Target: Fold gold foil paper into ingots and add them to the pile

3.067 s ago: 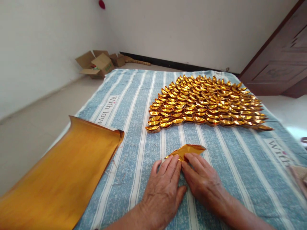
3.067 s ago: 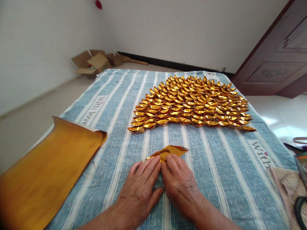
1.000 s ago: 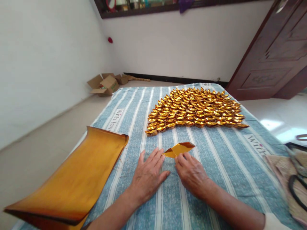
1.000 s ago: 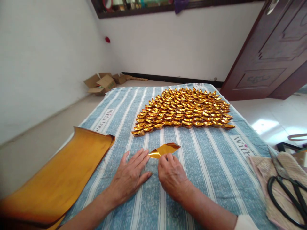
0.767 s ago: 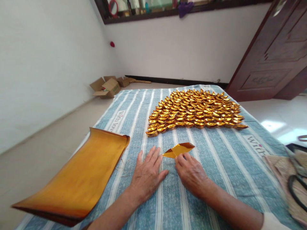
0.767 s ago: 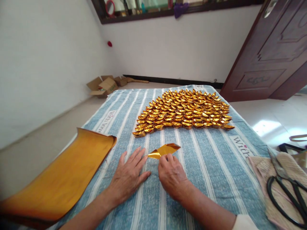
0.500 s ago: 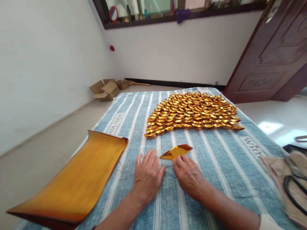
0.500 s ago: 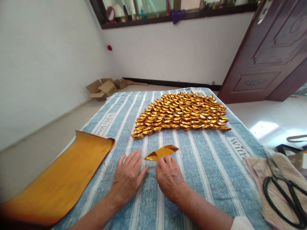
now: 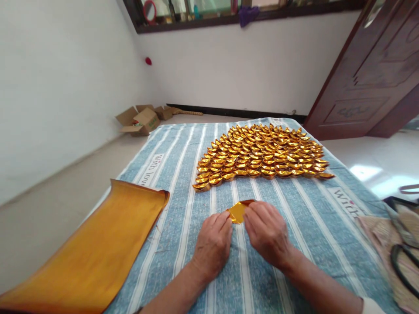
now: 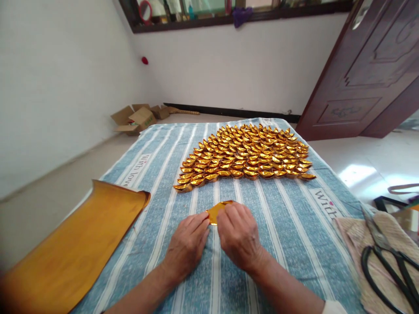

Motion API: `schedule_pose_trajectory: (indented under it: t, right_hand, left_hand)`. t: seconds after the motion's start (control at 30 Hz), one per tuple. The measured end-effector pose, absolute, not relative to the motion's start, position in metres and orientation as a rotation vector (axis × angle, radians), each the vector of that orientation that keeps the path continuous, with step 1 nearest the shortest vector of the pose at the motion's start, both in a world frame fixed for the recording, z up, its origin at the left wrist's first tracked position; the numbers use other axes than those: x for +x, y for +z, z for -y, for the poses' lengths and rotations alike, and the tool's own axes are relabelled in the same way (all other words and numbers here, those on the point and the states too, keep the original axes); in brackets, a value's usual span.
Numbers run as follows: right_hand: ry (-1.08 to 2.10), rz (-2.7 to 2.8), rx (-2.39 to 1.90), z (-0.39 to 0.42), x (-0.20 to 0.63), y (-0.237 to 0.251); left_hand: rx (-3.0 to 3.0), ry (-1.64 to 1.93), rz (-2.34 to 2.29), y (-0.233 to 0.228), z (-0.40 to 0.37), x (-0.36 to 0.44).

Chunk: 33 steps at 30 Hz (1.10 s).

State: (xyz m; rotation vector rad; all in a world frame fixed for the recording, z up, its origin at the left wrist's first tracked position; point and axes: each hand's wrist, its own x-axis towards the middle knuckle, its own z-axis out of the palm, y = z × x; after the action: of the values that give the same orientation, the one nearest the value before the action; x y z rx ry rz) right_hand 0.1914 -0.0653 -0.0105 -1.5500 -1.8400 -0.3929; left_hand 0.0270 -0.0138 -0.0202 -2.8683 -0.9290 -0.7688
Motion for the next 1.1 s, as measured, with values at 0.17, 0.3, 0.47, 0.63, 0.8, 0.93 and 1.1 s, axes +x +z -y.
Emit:
schedule_pose_trajectory:
  t: [0.17,0.3,0.47,0.63,0.8,0.93,1.1]
  right_hand:
    - [-0.338,1.63,-1.667,0.05,0.219,-0.021]
    - [-0.116,1.693,-1.618,0.048,0.219,-0.037]
    - [0.0,1.709,-1.65,0.051,0.215,-0.036]
    - [0.047,1.729,-1.743,0.047,0.216,-0.038]
    - [0.01,1.755,-1.831,0.043,0.216,-0.039]
    - [-0.065,1.765,-1.949,0.043,0.217,-0.034]
    - [-0.076,1.824,-1.932,0.044,0.219,-0.031]
  left_hand:
    - [-2.908,-0.775,0.934,-0.017,0.014,0.027]
    - [-2.93,-0.786,0.939,-0.017,0.013,0.027]
    - [-2.958,-0.828,0.929,-0.019,0.01,0.027]
    - [-2.974,-0.827,0.945,-0.019,0.006,0.027]
    - [-3.003,-0.78,0.961,-0.02,-0.001,0.027]
    - [-3.046,-0.757,1.005,-0.019,-0.004,0.029]
    - [-3.091,-0.693,1.111,-0.015,-0.008,0.032]
